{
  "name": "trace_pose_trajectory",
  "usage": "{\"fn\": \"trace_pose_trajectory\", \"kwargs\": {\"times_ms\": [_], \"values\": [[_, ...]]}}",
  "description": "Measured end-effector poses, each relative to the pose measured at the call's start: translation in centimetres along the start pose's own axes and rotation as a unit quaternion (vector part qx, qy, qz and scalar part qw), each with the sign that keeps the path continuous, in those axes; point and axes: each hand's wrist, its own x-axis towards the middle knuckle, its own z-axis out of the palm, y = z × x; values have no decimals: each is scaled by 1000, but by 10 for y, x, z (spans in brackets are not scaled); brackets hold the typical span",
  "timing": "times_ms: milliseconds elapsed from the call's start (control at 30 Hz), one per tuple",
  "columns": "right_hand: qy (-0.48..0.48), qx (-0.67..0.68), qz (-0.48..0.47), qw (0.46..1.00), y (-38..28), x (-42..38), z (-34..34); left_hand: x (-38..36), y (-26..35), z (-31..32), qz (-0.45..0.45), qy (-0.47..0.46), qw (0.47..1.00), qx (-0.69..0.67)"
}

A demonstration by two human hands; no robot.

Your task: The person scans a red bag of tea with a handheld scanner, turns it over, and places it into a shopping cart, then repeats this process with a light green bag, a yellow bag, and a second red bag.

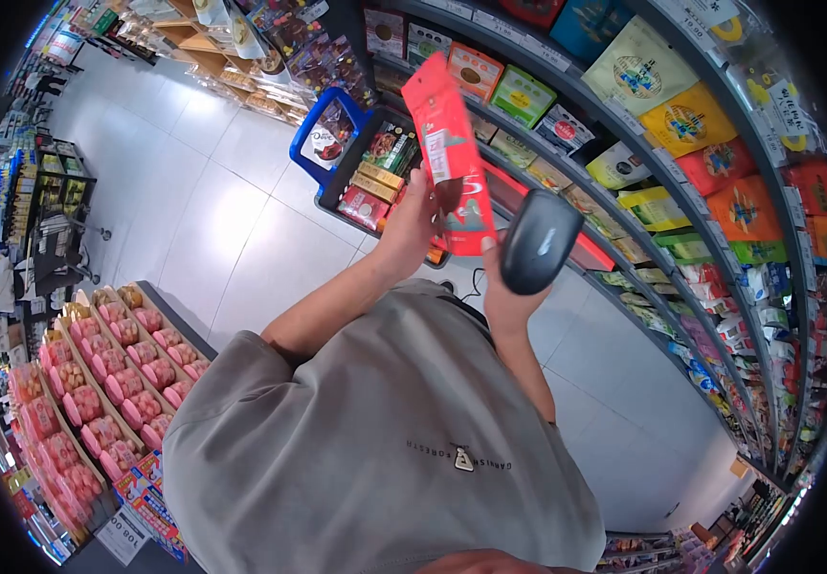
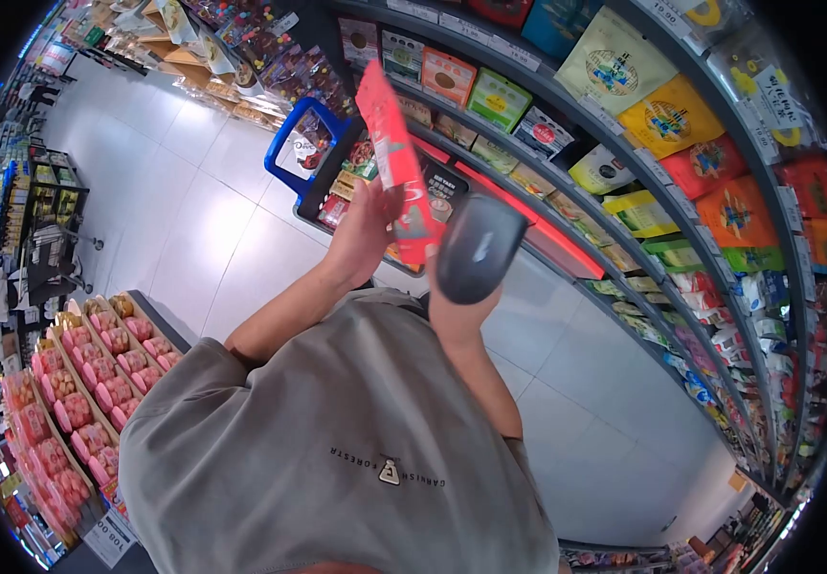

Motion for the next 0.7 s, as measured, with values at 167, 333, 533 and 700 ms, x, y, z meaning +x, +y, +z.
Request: {"fn": "trace_pose_trajectory", "kwargs": {"times_ms": [167, 333, 533, 700], "values": [[-162, -85, -218, 959, -8, -26, 30, -8, 16, -3, 7, -41, 974, -222], [-245, -131, -344, 897, -32, -33, 63, -9, 27, -34, -34, -175, 900, -397], [-252, -127, -304, 910, -39, -57, 80, -7, 27, -72, -13, -242, 892, -382], [-205, -21, -4, 979, -32, -78, 84, -6, 40, -92, -61, -246, 888, -383]]}}
